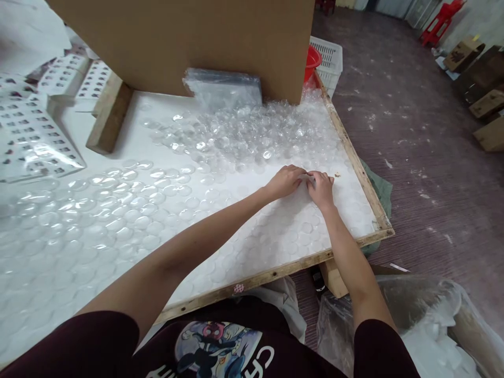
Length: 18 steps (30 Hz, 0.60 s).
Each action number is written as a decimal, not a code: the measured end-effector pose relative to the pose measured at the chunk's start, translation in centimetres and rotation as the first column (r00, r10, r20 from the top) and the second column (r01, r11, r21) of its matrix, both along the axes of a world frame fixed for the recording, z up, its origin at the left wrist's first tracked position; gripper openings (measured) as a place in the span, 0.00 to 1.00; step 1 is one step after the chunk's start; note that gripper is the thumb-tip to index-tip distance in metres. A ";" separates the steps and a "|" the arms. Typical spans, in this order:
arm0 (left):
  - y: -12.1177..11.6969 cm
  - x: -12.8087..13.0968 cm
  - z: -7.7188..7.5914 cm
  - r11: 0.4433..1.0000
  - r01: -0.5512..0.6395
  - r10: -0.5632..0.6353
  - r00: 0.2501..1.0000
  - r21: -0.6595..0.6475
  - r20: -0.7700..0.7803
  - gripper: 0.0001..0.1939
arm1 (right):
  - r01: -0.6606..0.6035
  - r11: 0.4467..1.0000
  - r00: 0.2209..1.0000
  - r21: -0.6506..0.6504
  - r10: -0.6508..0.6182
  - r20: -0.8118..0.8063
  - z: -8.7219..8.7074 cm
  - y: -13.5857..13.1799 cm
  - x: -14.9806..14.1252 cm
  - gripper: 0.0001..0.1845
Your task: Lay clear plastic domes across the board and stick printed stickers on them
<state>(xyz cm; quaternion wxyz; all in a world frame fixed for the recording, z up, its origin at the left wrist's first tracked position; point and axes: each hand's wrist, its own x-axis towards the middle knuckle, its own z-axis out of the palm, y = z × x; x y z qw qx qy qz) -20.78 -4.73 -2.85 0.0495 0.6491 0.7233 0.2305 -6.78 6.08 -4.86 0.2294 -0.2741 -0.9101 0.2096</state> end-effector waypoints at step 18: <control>1.6 0.3 0.3 0.990 0.102 -0.105 0.994 -0.094 -0.021 0.08 | 0.212 0.947 0.908 -0.242 -0.282 -0.309 1.8 2.4 3.7 0.13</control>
